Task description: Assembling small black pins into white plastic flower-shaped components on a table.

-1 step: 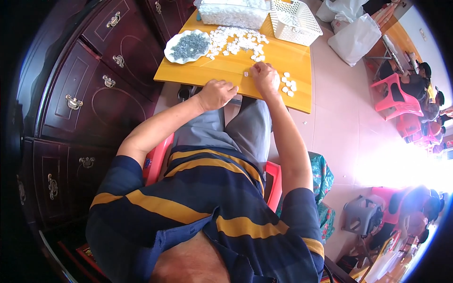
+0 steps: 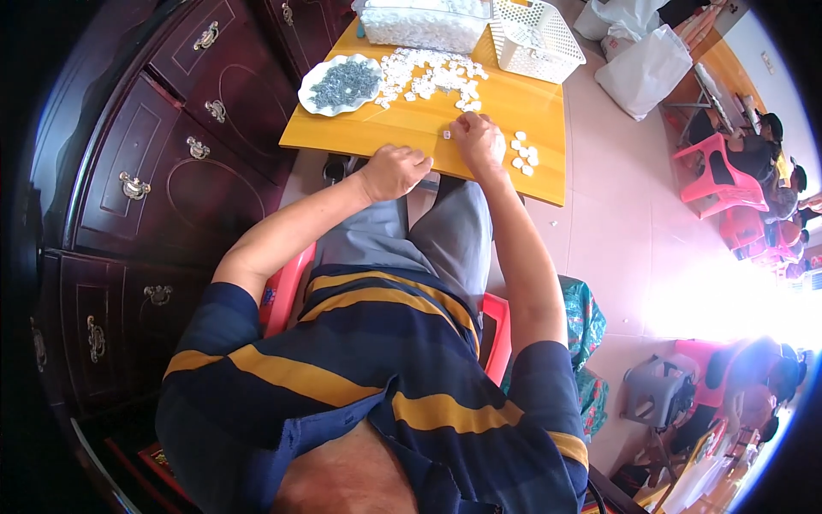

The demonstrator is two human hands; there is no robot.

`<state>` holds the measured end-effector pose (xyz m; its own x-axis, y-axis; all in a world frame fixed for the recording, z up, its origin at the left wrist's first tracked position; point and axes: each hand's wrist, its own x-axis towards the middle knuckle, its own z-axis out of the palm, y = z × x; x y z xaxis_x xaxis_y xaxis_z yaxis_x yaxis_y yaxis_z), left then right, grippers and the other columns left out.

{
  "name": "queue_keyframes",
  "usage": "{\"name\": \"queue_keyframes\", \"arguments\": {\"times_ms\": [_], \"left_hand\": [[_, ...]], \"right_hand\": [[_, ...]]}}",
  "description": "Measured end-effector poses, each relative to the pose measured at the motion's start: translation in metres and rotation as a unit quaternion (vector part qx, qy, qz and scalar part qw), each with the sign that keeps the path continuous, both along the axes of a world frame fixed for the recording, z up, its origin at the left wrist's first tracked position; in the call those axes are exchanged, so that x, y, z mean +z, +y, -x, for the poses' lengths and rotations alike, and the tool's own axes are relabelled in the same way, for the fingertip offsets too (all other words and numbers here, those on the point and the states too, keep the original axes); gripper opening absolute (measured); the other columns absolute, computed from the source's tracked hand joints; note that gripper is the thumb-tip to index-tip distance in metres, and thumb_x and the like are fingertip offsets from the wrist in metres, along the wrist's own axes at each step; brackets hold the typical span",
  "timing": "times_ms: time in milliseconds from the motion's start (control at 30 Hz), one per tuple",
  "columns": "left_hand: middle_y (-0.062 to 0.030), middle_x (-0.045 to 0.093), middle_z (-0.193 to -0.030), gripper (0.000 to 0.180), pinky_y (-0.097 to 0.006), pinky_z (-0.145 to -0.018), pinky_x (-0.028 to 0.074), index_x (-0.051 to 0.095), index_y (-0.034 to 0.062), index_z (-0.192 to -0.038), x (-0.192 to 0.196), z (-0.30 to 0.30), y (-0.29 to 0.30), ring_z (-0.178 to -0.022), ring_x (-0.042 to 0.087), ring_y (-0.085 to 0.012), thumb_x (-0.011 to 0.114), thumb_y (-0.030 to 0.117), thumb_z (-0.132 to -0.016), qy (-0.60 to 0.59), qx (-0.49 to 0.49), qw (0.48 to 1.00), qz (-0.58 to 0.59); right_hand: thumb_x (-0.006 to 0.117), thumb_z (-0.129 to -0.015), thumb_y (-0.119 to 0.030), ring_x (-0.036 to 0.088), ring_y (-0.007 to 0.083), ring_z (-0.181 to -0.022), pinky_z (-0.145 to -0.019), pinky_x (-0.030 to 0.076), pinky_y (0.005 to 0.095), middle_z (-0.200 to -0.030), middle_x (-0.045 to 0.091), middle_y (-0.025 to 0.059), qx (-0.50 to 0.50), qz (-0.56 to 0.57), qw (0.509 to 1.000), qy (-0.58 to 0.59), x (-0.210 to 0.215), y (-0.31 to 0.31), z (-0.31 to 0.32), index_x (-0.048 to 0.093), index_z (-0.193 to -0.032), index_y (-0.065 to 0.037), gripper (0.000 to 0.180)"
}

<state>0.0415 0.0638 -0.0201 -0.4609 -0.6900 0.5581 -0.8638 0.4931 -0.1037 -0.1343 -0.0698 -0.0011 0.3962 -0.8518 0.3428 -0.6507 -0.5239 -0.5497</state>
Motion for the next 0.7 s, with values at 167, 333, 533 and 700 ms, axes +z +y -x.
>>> {"name": "queue_keyframes", "arguments": {"times_ms": [167, 333, 533, 700], "left_hand": [[-0.0025, 0.062, -0.077, 0.007, -0.037, -0.059, 0.053, 0.063, 0.0122, -0.079, 0.005, 0.008, -0.003, -0.073, 0.068, -0.0211, 0.063, 0.019, -0.081, -0.006, -0.020, 1.000, -0.006], [-0.0059, 0.061, -0.072, 0.011, -0.040, -0.058, 0.053, 0.061, 0.0106, -0.074, 0.007, 0.022, 0.006, -0.068, 0.067, -0.0261, 0.064, 0.016, -0.084, 0.113, -0.015, 0.993, -0.033], [-0.0137, 0.065, -0.073, 0.014, -0.043, -0.059, 0.051, 0.064, 0.0063, -0.080, -0.004, 0.031, 0.042, -0.068, 0.066, -0.0343, 0.062, 0.015, -0.090, 0.287, 0.015, 0.949, -0.128], [-0.0167, 0.066, -0.074, 0.016, -0.043, -0.061, 0.049, 0.065, 0.0041, -0.083, 0.002, 0.031, 0.045, -0.067, 0.065, -0.0360, 0.061, 0.016, -0.092, 0.386, 0.034, 0.907, -0.167]], "right_hand": [[0.072, -0.085, -0.030, 0.070, 0.0340, -0.090, -0.081, 0.055, 0.0437, -0.094, 0.072, 0.0141, 0.013, 0.004, 0.999, 0.036, 0.002, 0.008, -0.016, 0.073, -0.092, -0.009, 0.022], [0.074, -0.084, -0.035, 0.069, 0.0323, -0.090, -0.081, 0.054, 0.0433, -0.094, 0.072, 0.0134, 0.029, 0.012, 0.999, 0.033, -0.006, 0.003, -0.017, 0.072, -0.091, -0.008, 0.028], [0.073, -0.085, -0.038, 0.069, 0.0323, -0.096, -0.083, 0.054, 0.0453, -0.098, 0.072, 0.0138, -0.059, -0.031, 0.993, 0.102, 0.008, 0.013, -0.018, 0.072, -0.091, -0.009, 0.030], [0.071, -0.086, -0.039, 0.069, 0.0331, -0.093, -0.082, 0.053, 0.0462, -0.095, 0.073, 0.0135, -0.037, -0.020, 0.993, 0.107, 0.001, 0.006, -0.017, 0.071, -0.093, -0.008, 0.031]]}}
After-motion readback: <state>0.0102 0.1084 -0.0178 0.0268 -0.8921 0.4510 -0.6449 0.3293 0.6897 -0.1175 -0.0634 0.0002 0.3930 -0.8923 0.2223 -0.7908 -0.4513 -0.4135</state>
